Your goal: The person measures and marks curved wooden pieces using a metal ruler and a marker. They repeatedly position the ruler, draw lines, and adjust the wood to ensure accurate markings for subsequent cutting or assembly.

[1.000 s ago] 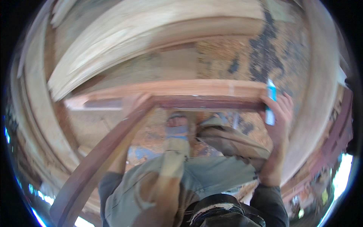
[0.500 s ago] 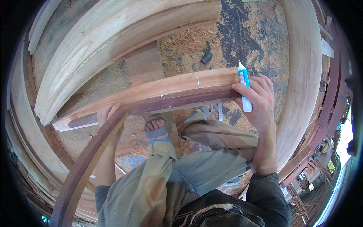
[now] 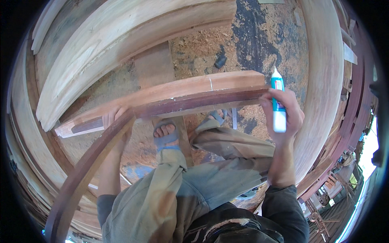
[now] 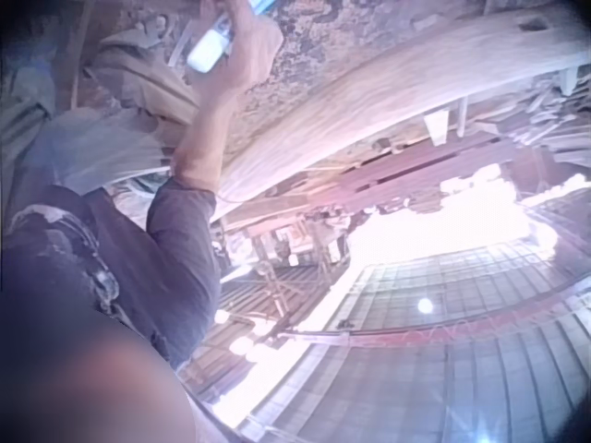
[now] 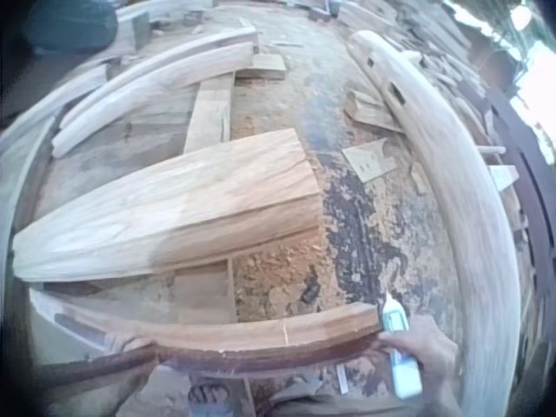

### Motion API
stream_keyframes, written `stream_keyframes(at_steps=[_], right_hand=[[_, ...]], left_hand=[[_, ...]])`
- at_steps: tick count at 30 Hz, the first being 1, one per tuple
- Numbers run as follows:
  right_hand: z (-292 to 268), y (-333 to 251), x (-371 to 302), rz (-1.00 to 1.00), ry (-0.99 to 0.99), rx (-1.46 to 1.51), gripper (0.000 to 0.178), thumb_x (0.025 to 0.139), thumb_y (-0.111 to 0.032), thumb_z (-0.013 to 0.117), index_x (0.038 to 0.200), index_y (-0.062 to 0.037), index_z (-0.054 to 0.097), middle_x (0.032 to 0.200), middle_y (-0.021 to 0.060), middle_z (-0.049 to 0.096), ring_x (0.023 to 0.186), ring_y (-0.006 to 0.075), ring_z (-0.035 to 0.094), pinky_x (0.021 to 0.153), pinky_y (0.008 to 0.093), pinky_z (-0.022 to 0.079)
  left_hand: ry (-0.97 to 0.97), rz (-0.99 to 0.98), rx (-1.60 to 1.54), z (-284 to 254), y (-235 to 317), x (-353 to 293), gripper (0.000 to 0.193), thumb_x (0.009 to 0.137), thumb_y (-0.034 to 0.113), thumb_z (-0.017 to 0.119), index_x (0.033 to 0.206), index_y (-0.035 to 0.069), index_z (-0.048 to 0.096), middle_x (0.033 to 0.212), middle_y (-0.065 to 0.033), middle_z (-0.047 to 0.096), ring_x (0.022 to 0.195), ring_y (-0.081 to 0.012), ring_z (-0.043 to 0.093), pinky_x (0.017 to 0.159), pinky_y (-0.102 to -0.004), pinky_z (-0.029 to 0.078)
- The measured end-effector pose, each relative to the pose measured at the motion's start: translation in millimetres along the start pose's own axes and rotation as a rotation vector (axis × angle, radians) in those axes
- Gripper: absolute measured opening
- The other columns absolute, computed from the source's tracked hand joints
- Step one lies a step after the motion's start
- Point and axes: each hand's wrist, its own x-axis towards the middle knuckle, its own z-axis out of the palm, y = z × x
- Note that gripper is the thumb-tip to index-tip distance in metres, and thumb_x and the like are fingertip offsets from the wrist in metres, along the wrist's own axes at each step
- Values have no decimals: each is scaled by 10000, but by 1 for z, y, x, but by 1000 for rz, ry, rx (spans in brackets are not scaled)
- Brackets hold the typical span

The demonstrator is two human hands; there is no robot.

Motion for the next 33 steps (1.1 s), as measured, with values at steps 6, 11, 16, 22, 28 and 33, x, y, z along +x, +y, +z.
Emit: stream_keyframes(at_steps=[6,11,16,22,28,33], right_hand=[[16,-14,-25,-136,-347,184,374,881,-251,936,1152,-24,816,883,99,786,765,278,739,704,379,572],[47,-10,-38,-235,-279,139,485,750,-75,884,1224,-104,786,971,66,812,823,273,769,710,383,573],[53,-11,-45,-278,-302,-34,512,737,-17,809,1232,-146,784,992,42,806,901,246,775,757,379,588],[23,-9,-49,-170,-249,-199,433,769,-82,862,1191,-159,800,948,51,800,866,254,775,753,392,589],[-11,4,-50,18,-81,-318,337,814,-118,915,1136,-148,821,955,80,817,853,276,780,770,419,598],[22,-9,-51,-173,-172,-154,403,784,-97,906,1172,-142,809,945,57,810,848,259,774,762,397,593]], left_hand=[[-25,10,-7,2,-3,0,393,1003,187,779,1362,94,651,1312,-144,671,1189,-390,642,1011,-510,483],[86,58,49,9,-6,2,404,952,216,836,1314,127,679,1245,-107,688,1117,-358,669,950,-482,502],[126,110,41,12,-6,4,407,971,243,826,1323,124,661,1260,-106,681,1142,-361,661,973,-493,497],[98,56,6,15,-11,-1,407,991,223,809,1351,105,660,1334,-145,667,1217,-399,641,1048,-527,487],[101,45,-5,17,-13,-2,399,978,219,822,1332,111,673,1325,-134,670,1227,-385,641,1054,-517,485],[112,65,-2,17,-12,-1,410,981,228,823,1347,122,673,1337,-122,672,1254,-372,635,1064,-511,477]])
